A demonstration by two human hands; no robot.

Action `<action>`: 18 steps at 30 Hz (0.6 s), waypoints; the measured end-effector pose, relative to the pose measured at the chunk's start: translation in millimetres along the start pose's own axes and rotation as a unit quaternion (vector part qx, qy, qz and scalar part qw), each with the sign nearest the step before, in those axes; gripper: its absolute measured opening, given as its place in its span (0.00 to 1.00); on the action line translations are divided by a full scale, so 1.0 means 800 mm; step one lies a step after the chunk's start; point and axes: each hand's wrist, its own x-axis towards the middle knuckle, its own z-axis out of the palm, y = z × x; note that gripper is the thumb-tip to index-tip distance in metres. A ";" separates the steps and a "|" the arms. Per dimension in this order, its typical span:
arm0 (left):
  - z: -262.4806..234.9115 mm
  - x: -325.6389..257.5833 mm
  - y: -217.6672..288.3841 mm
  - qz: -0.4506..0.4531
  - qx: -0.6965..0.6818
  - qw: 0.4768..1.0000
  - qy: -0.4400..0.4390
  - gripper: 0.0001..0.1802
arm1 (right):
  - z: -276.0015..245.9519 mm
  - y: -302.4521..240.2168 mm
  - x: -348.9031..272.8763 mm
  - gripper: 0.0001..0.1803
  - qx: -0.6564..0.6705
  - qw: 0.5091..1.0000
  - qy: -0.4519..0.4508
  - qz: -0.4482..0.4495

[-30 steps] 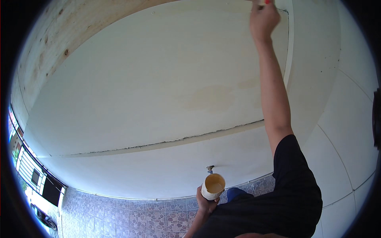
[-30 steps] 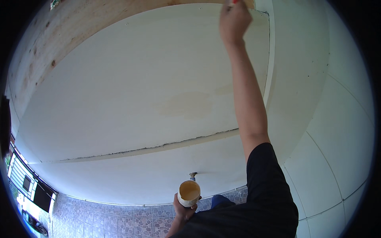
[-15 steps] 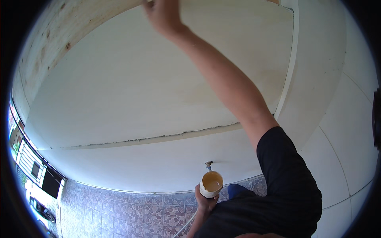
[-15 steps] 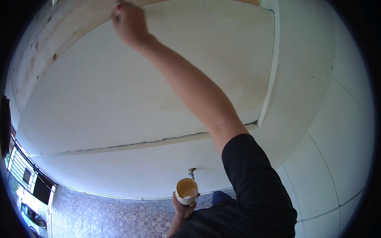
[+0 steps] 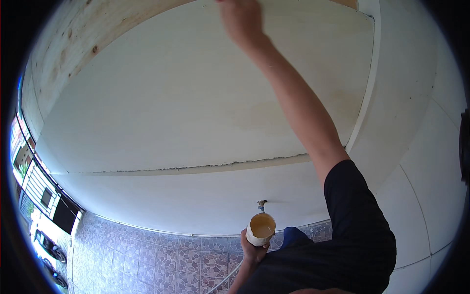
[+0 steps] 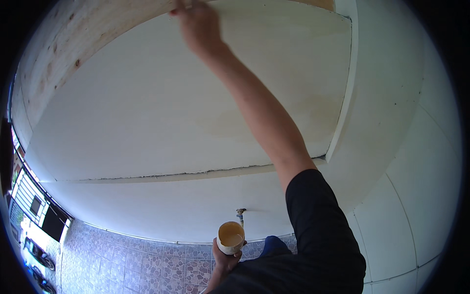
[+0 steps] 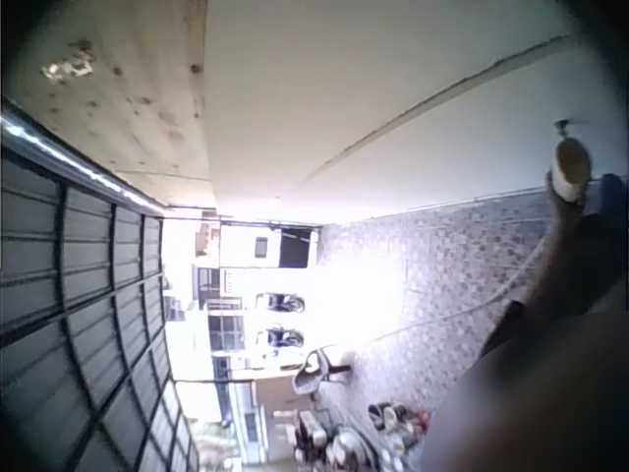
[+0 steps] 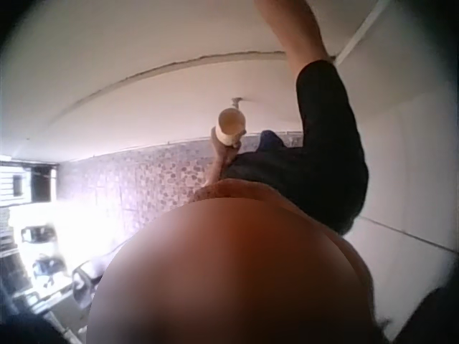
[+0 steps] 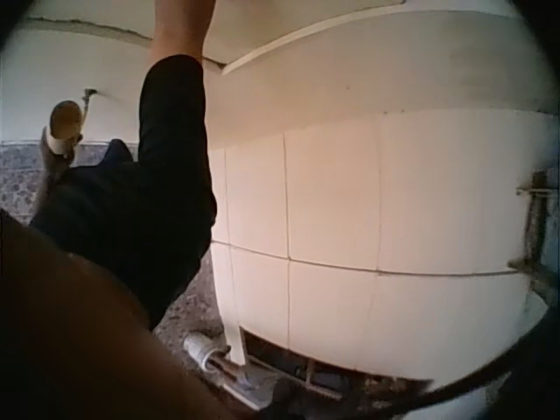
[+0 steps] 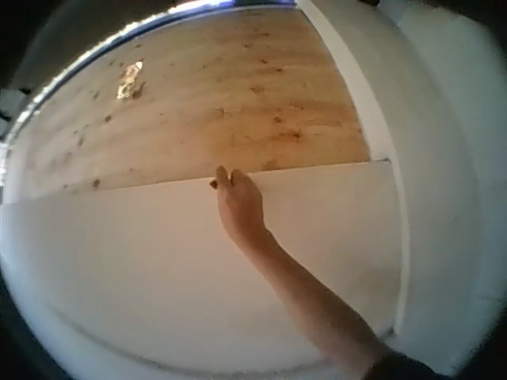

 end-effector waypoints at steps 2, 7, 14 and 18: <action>0.002 0.001 0.002 0.004 0.008 1.000 0.000 0.29 | 0.028 -0.043 -0.010 0.07 -0.095 0.990 -0.044 -0.090; 0.002 0.011 0.001 -0.007 -0.006 1.000 0.007 0.28 | -0.025 -0.023 0.009 0.05 0.061 0.997 -0.034 0.012; 0.002 0.008 0.003 -0.022 0.024 0.999 -0.015 0.28 | -0.245 0.109 0.011 0.08 -0.146 0.980 0.126 0.047; 0.002 0.010 -0.002 -0.027 0.037 0.999 -0.022 0.32 | -0.289 0.103 0.016 0.09 -0.253 0.958 0.135 0.022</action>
